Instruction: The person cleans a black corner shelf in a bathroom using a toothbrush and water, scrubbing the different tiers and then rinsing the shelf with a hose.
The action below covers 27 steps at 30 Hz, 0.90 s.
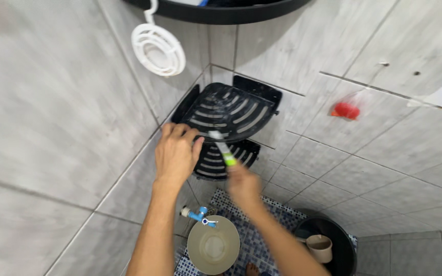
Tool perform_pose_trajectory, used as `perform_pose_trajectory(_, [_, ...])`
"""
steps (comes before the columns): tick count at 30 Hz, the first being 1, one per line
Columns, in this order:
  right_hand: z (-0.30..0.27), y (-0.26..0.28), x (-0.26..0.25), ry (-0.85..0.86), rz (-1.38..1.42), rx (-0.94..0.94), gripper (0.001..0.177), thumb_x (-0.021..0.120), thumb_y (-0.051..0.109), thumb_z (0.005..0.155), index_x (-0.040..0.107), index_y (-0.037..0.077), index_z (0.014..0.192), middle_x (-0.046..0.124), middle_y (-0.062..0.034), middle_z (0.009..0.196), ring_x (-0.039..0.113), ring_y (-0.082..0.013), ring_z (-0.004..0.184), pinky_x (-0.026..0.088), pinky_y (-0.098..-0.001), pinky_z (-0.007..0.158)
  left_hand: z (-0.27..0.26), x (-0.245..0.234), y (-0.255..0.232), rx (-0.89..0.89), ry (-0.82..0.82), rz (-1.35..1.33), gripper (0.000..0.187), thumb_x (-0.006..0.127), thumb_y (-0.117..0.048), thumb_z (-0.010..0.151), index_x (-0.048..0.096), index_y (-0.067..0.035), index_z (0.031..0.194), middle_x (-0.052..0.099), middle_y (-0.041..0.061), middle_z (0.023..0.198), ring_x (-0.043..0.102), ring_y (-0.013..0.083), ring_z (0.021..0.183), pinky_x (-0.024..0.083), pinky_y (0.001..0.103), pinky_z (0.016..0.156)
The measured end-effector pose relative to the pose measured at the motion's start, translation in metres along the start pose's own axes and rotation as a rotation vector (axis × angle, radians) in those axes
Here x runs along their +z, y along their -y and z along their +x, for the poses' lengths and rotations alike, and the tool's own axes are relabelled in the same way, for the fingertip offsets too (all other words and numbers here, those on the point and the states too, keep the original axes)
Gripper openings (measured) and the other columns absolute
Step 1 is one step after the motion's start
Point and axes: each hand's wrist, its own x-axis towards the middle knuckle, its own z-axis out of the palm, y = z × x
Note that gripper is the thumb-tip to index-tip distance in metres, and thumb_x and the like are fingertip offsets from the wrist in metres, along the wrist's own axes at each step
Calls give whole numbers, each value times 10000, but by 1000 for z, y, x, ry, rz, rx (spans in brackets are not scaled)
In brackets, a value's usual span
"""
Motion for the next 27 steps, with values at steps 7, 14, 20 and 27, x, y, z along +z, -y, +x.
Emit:
perform_pose_trajectory(7, [94, -66, -130, -171, -382, -469, 238, 621, 165, 995, 715, 34, 1170, 708, -221, 874, 673, -405, 719, 521, -470, 601, -2, 16, -17, 4, 12, 82, 233, 807, -257, 812, 784, -64, 939, 714, 81, 1004, 593, 322, 1026, 479, 477, 878])
perform_pose_trajectory(14, [81, -12, -176, 223, -331, -307, 191, 631, 184, 935, 739, 70, 1043, 684, -197, 701, 670, -401, 608, 512, -507, 561, -5, 26, -23, 73, -51, 120, 207, 774, -247, 852, 795, -83, 977, 712, 75, 1010, 587, 312, 1062, 428, 481, 936])
perform_pose_trajectory(20, [74, 4, -191, 357, -502, -211, 199, 586, 228, 983, 683, 54, 990, 679, -191, 675, 665, -404, 609, 506, -520, 575, -7, 28, -25, 39, -49, 138, 197, 770, -249, 871, 798, -94, 989, 714, 76, 1017, 588, 314, 1085, 437, 474, 932])
perform_pose_trajectory(27, [74, -44, -184, 225, -66, -35, 242, 534, 241, 1013, 670, 43, 1038, 639, -83, 627, 620, -231, 528, 494, -395, 509, -7, 30, -26, 74, -50, 158, 200, 776, -234, 865, 799, -87, 998, 716, 77, 1030, 588, 311, 1081, 442, 473, 950])
